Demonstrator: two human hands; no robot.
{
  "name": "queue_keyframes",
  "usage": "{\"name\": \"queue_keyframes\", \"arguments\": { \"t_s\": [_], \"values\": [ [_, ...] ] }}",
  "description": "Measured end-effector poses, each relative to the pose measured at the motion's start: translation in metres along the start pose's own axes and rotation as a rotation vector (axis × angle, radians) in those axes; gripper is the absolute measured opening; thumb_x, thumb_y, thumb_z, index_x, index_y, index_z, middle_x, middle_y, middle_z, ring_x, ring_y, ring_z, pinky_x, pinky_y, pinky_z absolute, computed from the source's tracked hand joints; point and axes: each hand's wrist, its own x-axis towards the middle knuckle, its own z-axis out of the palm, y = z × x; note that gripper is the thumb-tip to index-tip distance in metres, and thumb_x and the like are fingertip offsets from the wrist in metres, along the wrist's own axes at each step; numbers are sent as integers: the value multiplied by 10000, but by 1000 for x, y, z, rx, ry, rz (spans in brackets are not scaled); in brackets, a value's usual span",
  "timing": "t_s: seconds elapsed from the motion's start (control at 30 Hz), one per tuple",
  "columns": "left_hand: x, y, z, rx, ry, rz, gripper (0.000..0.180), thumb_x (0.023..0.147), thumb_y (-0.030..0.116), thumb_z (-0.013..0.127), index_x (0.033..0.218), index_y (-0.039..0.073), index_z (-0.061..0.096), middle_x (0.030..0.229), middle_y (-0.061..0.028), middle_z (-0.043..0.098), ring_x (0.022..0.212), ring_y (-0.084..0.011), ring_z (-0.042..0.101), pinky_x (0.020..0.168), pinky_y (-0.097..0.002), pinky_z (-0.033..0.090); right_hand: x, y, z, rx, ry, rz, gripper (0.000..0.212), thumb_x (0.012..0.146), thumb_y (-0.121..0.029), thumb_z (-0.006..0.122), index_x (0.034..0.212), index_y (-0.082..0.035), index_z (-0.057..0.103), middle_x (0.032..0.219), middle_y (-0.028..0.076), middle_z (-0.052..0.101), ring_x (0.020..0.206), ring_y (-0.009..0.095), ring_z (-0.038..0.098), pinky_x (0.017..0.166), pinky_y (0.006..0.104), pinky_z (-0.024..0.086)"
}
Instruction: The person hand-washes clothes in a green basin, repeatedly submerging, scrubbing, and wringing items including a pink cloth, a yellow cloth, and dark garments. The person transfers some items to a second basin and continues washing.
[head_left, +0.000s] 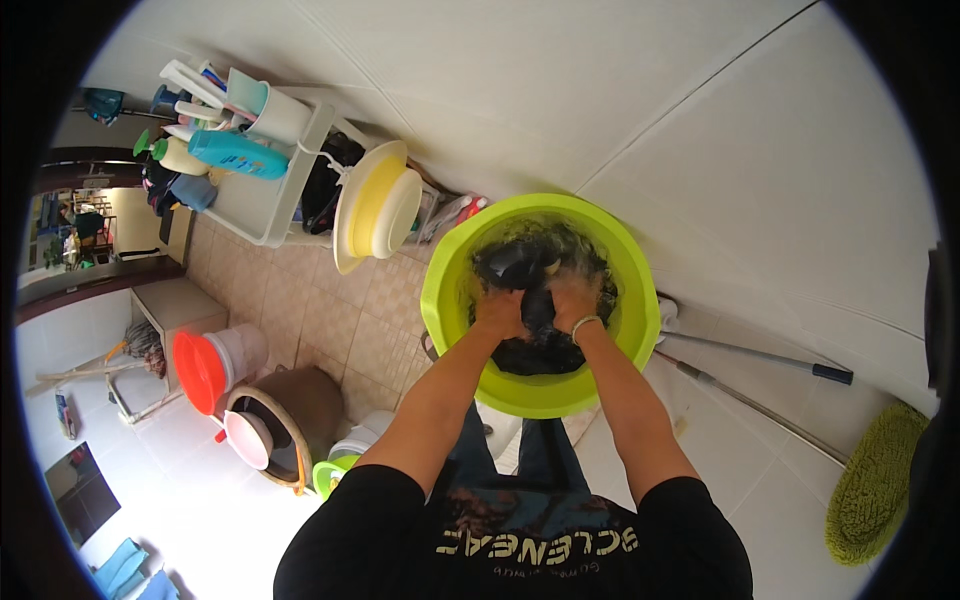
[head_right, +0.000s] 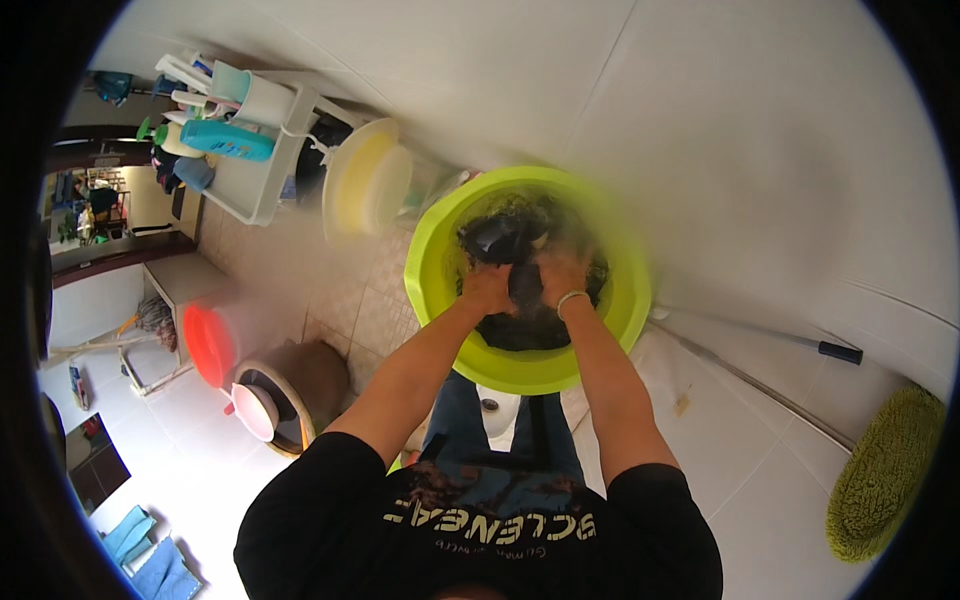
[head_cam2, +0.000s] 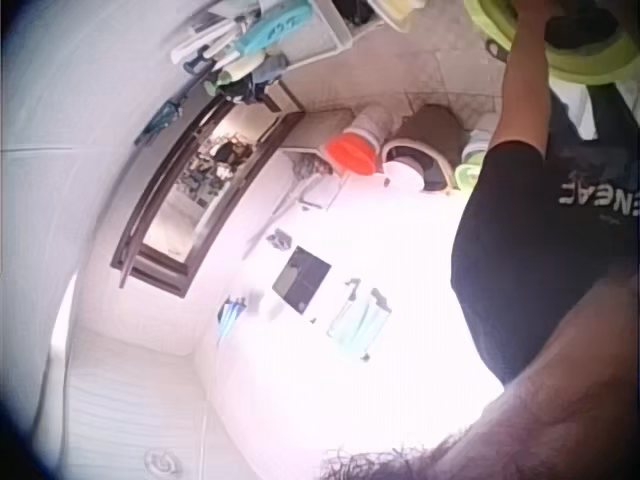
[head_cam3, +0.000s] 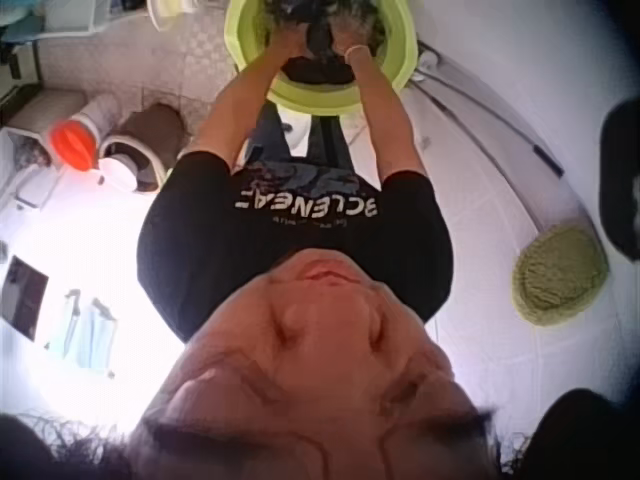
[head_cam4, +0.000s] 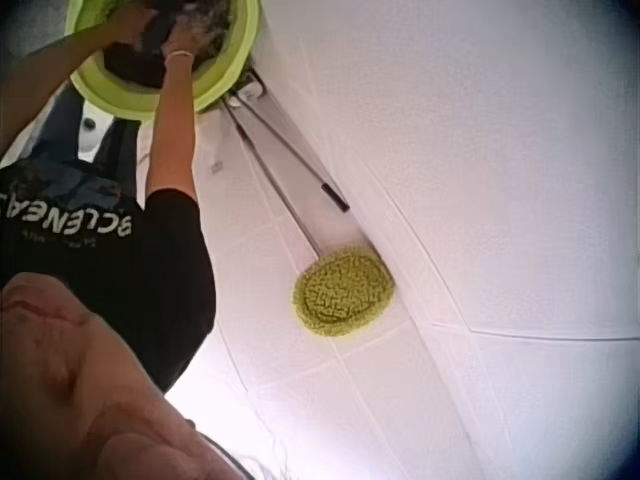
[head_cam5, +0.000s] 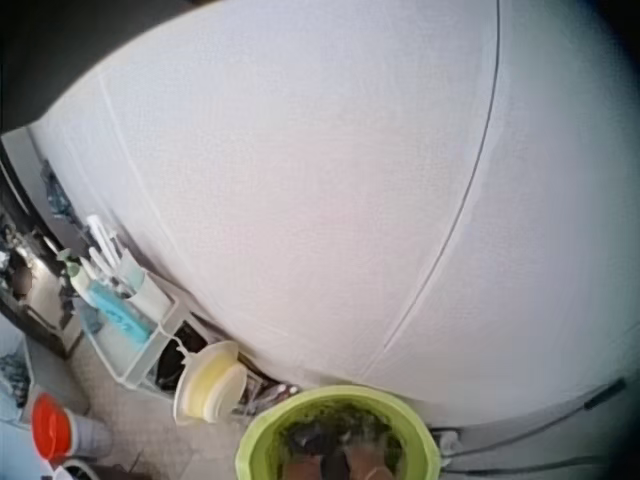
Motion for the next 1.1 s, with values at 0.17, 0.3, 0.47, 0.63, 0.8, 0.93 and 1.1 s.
{"name": "queue_keyframes", "arguments": {
  "t_s": [0.17, 0.3, 0.47, 0.63, 0.8, 0.93, 1.1],
  "values": [
    [27, 2, 2, 50, -307, 41, 1185, 655, 639, 826, 1596, 213, 245, 1618, -163, 313, 1472, -373, 316, 1198, -621, 172, 11, 4, 5, -43, -140, 13, 666, 884, -114, 665, 1511, -163, 444, 1609, 245, 245, 1497, 438, 197, 1197, 687, 103],
    [55, -30, 56, -77, -301, 3, 1125, 693, 599, 814, 1591, 222, 251, 1614, -172, 315, 1467, -405, 308, 1164, -666, 200, 14, -8, 28, -72, 39, 15, 533, 910, -127, 618, 1436, -120, 531, 1590, 260, 282, 1463, 458, 256, 1187, 686, 140],
    [13, 15, -1, 107, 117, 87, 950, 745, 544, 776, 1544, 225, 371, 1567, -145, 404, 1438, -346, 384, 1136, -664, 268, 13, 20, 47, -13, 102, 13, 562, 858, -162, 686, 1404, -106, 564, 1553, 251, 326, 1443, 471, 283, 1143, 724, 177],
    [-21, -7, -22, -321, 189, 156, 1221, 591, 353, 921, 1584, 226, 223, 1595, -160, 328, 1455, -406, 322, 1157, -656, 214, -17, 8, -74, 403, -13, -114, 516, 714, -115, 751, 1211, -25, 645, 1270, 256, 578, 1233, 400, 560, 1014, 502, 464],
    [-77, 4, -14, -885, 560, 228, 1415, 526, 440, 969, 1608, 146, 107, 1646, -172, 210, 1507, -383, 234, 1165, -665, 146, -106, -5, -167, 935, 258, -295, 292, 694, -41, 764, 941, 38, 630, 832, 90, 659, 754, 182, 638, 700, 369, 512],
    [-60, 25, 9, -777, 801, 181, 1352, 575, 471, 945, 1601, 98, 146, 1646, -204, 187, 1509, -390, 224, 1156, -649, 135, -158, -18, -200, 1231, 315, -460, 258, 696, -45, 736, 930, 5, 640, 774, 28, 639, 733, 121, 611, 685, 300, 506],
    [-15, 40, -22, -1007, 1235, 316, 659, 908, 302, 673, 1465, 34, 445, 1558, -217, 352, 1430, -358, 364, 1099, -509, 327, -204, -18, -184, 1628, 173, -582, 373, 731, 38, 712, 1089, 1, 617, 963, 23, 662, 897, 140, 639, 820, 302, 536]
  ]
}}
